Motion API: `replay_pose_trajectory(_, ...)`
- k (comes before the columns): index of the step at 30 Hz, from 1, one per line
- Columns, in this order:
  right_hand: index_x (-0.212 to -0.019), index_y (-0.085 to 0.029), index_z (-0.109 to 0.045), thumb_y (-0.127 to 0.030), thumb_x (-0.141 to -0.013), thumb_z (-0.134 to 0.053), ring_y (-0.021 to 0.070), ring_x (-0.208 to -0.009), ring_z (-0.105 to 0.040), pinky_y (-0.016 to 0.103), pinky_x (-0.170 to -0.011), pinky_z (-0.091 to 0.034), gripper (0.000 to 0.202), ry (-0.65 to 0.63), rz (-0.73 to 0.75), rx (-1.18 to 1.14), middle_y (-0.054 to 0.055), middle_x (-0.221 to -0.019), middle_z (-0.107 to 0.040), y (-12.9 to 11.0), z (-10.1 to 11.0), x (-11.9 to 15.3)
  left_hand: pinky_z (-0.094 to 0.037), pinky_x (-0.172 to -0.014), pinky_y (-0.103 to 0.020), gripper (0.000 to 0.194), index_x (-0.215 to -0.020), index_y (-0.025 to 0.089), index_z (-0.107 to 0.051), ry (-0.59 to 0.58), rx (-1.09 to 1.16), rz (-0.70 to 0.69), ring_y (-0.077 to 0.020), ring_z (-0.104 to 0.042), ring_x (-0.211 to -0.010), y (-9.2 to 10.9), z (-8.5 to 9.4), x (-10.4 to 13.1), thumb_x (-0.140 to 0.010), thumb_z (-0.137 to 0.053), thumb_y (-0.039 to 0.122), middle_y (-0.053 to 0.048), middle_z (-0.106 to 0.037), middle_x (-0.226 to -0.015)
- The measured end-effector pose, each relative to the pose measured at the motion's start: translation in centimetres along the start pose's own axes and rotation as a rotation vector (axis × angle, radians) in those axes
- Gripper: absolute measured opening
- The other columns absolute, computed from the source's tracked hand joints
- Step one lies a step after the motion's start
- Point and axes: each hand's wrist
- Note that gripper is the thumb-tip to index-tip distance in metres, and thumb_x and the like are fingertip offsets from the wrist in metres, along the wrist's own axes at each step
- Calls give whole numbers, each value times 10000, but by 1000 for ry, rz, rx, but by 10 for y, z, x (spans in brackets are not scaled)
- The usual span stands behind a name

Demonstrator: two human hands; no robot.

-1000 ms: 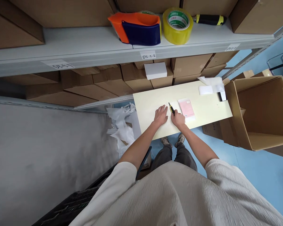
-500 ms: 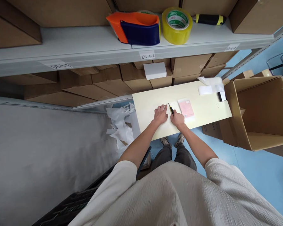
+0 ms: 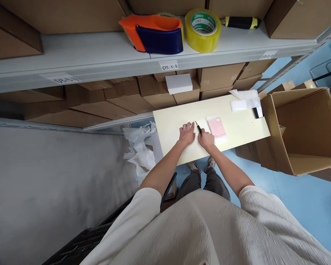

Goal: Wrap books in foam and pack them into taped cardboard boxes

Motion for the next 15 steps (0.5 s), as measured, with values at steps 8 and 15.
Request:
replay_pose_trajectory(8, -1413, -182, -565, -375, -1140, -409, 345, -1089, -767, 408, -928, -547, 369, 0, 3, 5, 203, -1193, -789, -1, 0, -1, -366, -1209, -598, 758, -1741, 190, -344, 5, -5, 1, -442, -391, -1501, 1, 1, 1, -1015, -548, 267, -209, -439, -1684)
replay_pose_trajectory(15, -1400, -168, -579, -360, -1149, -406, 340, -1111, -768, 403, -932, -553, 360, -38, 7, 31, 209, -1202, -786, -3, -3, -1, -354, -1218, -602, 759, -1739, 186, -346, 6, 6, 3, -447, -380, -1512, 2, 3, 2, -1008, -535, 262, -207, -437, -1689)
Point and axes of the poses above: each hand's wrist, its own x-axis away from the middle knuckle, its own z-axis out of the back of the hand, y = z × x
